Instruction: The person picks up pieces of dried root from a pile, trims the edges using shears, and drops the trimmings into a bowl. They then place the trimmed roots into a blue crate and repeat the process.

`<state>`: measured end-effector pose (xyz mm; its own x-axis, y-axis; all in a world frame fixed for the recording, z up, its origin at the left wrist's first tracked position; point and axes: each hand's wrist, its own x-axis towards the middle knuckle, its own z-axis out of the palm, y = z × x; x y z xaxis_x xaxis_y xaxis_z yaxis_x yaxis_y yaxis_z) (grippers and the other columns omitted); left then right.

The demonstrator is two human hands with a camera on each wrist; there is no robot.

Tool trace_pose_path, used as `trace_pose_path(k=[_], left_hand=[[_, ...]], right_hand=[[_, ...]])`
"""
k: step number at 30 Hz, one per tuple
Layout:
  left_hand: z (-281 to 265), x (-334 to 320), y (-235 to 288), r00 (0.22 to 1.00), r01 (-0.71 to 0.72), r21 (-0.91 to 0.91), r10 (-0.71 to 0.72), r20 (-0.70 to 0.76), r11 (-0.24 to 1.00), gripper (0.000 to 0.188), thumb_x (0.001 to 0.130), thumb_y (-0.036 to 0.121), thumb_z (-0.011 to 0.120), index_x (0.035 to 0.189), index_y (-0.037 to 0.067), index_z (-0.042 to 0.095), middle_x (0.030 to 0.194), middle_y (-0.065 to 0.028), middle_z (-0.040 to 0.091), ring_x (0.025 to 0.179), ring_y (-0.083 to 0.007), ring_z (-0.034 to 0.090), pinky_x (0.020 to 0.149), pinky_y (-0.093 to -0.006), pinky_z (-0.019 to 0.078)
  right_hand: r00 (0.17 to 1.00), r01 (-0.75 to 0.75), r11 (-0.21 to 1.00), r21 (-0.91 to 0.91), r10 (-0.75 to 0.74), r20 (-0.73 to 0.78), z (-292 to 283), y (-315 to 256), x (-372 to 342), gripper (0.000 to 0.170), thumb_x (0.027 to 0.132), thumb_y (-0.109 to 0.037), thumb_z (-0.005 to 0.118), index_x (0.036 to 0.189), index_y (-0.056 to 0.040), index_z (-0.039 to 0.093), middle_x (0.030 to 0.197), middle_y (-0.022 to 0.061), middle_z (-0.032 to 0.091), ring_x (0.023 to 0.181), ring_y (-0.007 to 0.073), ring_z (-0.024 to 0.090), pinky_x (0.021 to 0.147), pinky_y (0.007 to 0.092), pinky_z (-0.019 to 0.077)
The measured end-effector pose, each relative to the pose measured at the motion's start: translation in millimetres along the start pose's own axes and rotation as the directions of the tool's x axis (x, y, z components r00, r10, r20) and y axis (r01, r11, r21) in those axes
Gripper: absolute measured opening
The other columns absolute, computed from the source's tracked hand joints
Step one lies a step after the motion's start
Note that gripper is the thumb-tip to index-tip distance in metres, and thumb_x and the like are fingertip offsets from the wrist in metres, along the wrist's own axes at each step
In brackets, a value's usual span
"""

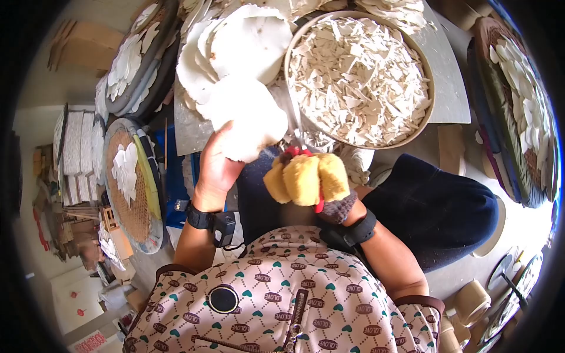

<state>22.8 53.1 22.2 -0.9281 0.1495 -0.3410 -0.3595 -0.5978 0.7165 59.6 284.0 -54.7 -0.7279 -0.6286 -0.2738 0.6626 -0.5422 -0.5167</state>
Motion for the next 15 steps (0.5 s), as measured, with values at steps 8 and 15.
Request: trace_pose_path(k=[8,15], left_hand=[[3,-7,13,0.959,-0.237,0.194,0.261,-0.109,0.952,0.035,0.084,0.004,0.055,0.118,0.000,0.048,0.111,-0.0095,0.057,0.100,-0.0189,0.056,0.085,-0.0330,0.0455],[10,-7,13,0.933,-0.291,0.250,0.331,-0.139,0.924,0.035,0.086,0.006,0.054,0.120,0.001,0.046,0.116,-0.0098,0.055,0.107,-0.0191,0.054,0.090,-0.0342,0.0440]], right_hand=[[0.978,0.189,0.827,-0.530,-0.106,0.182,-10,0,5,0.045,0.094,-0.018,0.039,0.136,-0.0048,0.030,0.137,0.0100,0.037,0.125,0.0195,0.038,0.106,0.0316,0.0277],[0.968,0.240,0.870,-0.430,-0.179,0.176,-1,-3,2,0.041,0.093,-0.012,0.045,0.132,-0.0040,0.034,0.128,0.0106,0.046,0.117,0.0194,0.046,0.099,0.0331,0.0371]])
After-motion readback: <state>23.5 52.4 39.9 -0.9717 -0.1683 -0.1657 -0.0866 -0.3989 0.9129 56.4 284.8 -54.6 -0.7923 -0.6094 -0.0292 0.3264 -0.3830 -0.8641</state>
